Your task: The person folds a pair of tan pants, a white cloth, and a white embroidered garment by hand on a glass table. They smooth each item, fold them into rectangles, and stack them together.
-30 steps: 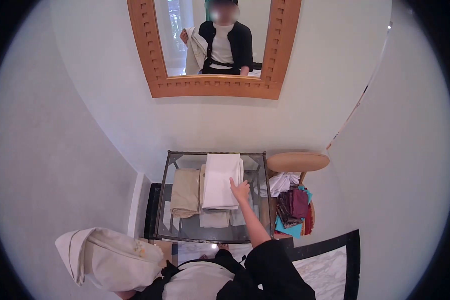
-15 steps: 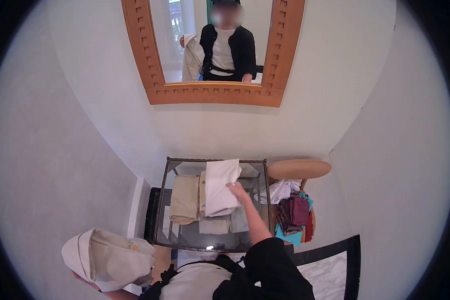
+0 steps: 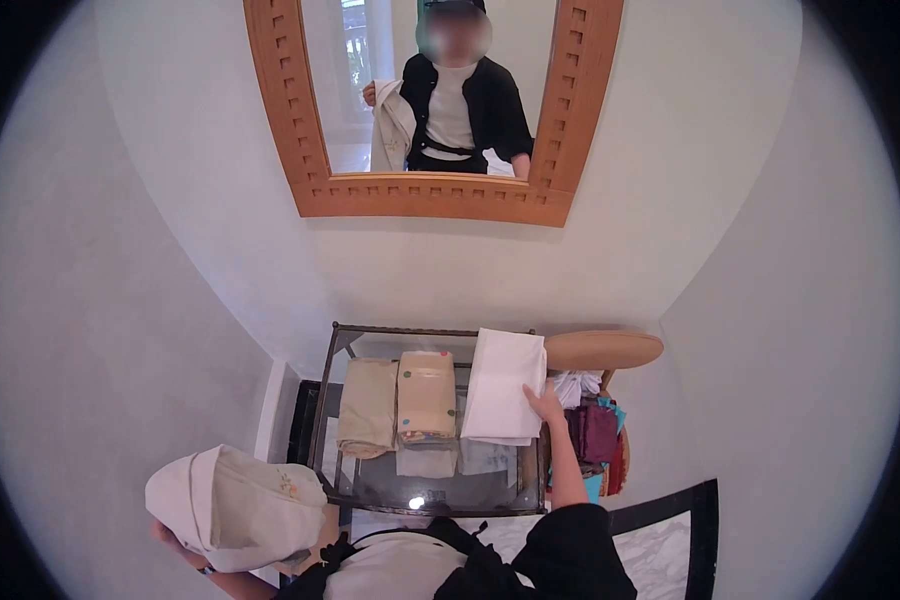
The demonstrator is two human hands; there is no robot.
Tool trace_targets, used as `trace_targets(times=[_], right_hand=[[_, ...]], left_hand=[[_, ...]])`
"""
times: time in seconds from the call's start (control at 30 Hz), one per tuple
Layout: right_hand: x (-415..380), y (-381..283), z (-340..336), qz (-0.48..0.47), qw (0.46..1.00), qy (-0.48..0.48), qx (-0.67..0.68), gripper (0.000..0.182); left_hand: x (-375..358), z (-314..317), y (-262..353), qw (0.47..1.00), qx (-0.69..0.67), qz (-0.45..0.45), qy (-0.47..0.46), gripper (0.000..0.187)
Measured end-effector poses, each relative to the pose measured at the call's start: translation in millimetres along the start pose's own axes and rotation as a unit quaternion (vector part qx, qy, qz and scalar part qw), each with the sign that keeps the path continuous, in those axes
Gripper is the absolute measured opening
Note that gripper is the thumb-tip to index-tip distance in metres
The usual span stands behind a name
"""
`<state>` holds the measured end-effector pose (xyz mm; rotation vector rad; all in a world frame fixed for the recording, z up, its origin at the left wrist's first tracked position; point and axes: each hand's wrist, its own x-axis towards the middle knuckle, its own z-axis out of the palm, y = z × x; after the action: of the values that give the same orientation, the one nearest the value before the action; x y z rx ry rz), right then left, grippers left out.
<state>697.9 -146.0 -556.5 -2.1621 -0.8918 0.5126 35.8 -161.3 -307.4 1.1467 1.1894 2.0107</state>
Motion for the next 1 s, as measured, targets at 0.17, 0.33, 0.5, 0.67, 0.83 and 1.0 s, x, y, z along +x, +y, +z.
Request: trace_targets(times=[0.17, 0.33, 0.5, 0.67, 0.83, 1.0], right_hand=[[-49, -52, 4, -0.139, 0.949, 0.146, -0.244, 0.072], [-123, -132, 57, -0.136, 0.852, -0.462, 0.205, 0.056], [-211, -221, 78, 0.243, 0.716, -0.541, 0.367, 0.060], [-179, -217, 64, 0.211, 0.654, -0.421, 0.592, 0.061], [-155, -253, 2, 0.081, 0.631, -0.298, 0.712, 0.062], [-146, -278, -33, -0.021, 0.626, -0.202, 0.753, 0.061]], left_hand=[[9, 16, -3, 0.992, -0.066, -0.065, -0.087, 0.049], [13, 112, 47, 0.904, -0.108, -0.184, -0.371, 0.064], [-4, 180, 65, 0.710, -0.159, -0.103, -0.678, 0.041], [1, 200, 71, 0.725, -0.014, -0.020, -0.688, 0.047], [13, 198, 16, 0.813, 0.197, 0.062, -0.544, 0.063], [14, 196, -20, 0.769, 0.343, 0.116, -0.526, 0.075]])
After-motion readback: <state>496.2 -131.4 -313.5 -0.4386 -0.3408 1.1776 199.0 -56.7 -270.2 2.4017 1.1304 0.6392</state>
